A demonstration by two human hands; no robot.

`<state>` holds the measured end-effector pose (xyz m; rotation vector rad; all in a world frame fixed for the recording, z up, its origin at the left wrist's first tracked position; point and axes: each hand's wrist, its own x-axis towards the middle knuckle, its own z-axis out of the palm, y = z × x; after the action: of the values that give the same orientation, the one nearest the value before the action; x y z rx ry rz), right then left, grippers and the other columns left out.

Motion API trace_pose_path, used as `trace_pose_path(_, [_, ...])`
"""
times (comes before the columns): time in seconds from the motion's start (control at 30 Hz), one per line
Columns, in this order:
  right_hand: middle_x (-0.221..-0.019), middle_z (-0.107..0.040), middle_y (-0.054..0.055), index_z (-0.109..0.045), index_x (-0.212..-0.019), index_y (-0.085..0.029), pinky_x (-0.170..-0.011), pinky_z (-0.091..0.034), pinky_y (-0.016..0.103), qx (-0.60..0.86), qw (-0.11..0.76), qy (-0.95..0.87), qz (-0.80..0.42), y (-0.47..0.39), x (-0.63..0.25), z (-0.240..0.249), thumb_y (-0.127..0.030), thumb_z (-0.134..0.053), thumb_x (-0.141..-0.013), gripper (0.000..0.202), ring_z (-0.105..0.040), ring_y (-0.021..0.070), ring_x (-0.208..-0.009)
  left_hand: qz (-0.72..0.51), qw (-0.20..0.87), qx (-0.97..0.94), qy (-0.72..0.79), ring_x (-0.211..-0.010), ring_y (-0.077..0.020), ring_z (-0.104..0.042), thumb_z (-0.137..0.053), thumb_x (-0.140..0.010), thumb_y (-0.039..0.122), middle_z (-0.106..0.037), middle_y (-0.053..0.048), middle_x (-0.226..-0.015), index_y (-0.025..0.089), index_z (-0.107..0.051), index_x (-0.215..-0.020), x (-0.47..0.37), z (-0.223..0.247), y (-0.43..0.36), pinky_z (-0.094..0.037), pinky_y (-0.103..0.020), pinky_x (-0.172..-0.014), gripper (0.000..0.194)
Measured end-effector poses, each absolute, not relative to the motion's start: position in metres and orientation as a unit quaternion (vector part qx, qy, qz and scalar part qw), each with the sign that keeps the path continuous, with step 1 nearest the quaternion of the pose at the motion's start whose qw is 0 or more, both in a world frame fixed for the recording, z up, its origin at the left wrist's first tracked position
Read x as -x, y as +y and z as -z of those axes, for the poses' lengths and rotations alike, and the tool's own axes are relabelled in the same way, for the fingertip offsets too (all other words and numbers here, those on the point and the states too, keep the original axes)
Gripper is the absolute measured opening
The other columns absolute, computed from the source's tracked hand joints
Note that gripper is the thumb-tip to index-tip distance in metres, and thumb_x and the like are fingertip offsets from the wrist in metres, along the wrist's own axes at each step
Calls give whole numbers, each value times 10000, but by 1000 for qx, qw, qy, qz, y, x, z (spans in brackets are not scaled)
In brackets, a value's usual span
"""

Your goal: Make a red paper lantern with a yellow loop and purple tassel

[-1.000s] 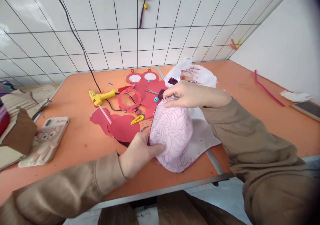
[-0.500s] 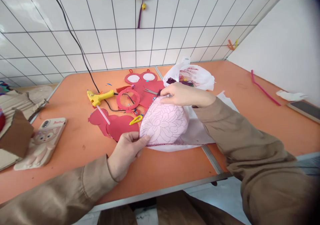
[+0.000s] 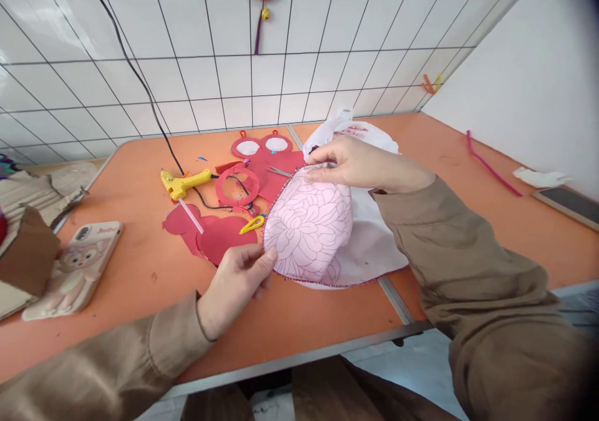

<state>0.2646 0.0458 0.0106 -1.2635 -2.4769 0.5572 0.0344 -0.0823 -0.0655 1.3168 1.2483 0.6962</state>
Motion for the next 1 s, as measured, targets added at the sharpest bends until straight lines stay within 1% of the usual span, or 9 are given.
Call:
trace_pose_path(0.1, [-596, -381, -26, -471, -600, -186, -576, -228, 289, 452, 170, -859, -172, 44, -269, -16, -327, -590, -852, 313, -348, 102, -590, -270, 564, -601, 498, -478, -105, -457, -536, -829, 557, -493, 19, -546, 195, -469, -607, -35, 64, -85, -351, -243, -479, 430])
trace_pose_path(0.17, [-601, -420, -18, -504, -595, -191, -577, -257, 293, 462, 189, -848, -179, 42, -272, -20, -324, -611, -829, 290, -384, 114, -598, -249, 553, -649, 459, -473, -94, -391, -493, -871, 509, -431, 38, -523, 205, -423, -592, -37, 65, -88, -306, -235, -460, 419])
trace_pose_path(0.3, [-648, -520, 1, -580, -635, -202, -587, -315, 310, 504, 263, -805, -168, 35, -274, -29, -278, -629, -783, 173, -471, 149, -640, -234, 400, -802, 378, -482, -87, -298, -439, -956, 361, -326, 54, -511, 198, -324, -553, -39, 71, -94, -251, -247, -475, 450])
trace_pose_path(0.5, [-669, -562, 14, -597, -640, -201, -606, -366, 323, 468, 348, -794, -174, 22, -271, -36, -307, -641, -758, 164, -521, 168, -683, -353, 181, -855, 335, -696, -160, -580, -471, -977, 388, -650, -57, -755, 178, -510, -616, -37, 59, -93, -479, -309, -667, 420])
trace_pose_path(0.6, [-686, -617, 5, -649, -687, -210, -611, -390, 317, 402, 297, -842, -203, 12, -264, -36, -321, -639, -770, 139, -550, 163, -686, -445, 123, -806, 370, -940, -212, -628, -617, -902, 409, -677, -103, -1011, 188, -617, -911, -38, 42, -83, -519, -356, -823, 221])
trace_pose_path(0.7, [-671, -628, -12, -654, -672, -226, -608, -419, 311, 366, 265, -869, -203, 0, -252, -36, -289, -646, -786, 130, -561, 146, -661, -434, 169, -787, 405, -1198, -282, -557, -712, -816, 435, -609, -137, -1298, 201, -574, -1209, -44, 33, -66, -469, -429, -986, 478])
trace_pose_path(0.8, [-709, -657, -1, -640, -667, -234, -651, -490, 330, 363, 356, -837, -204, -8, -245, -38, -248, -657, -800, 135, -614, 163, -717, -355, 305, -757, 456, -837, -227, -634, -703, -781, 351, -678, -44, -829, 179, -653, -853, -51, 38, -50, -513, -347, -766, 192])
trace_pose_path(0.87, [-829, -698, 18, -666, -759, -243, -737, -536, 343, 357, 403, -811, -230, -7, -247, -40, -208, -668, -792, 48, -656, 178, -813, -307, 444, -694, 476, -598, -160, -562, -616, -812, 347, -552, 4, -577, 180, -557, -612, -54, 42, -46, -464, -288, -587, 267])
trace_pose_path(1.0, [-1076, -705, 73, -686, -1026, -186, -824, -536, 342, 395, 415, -785, -236, 15, -269, -40, -236, -672, -810, 223, -671, 181, -931, -282, 661, -565, 406, -687, -187, -628, -638, -747, 326, -637, -24, -674, 180, -630, -717, -56, 42, -59, -503, -291, -613, 149])
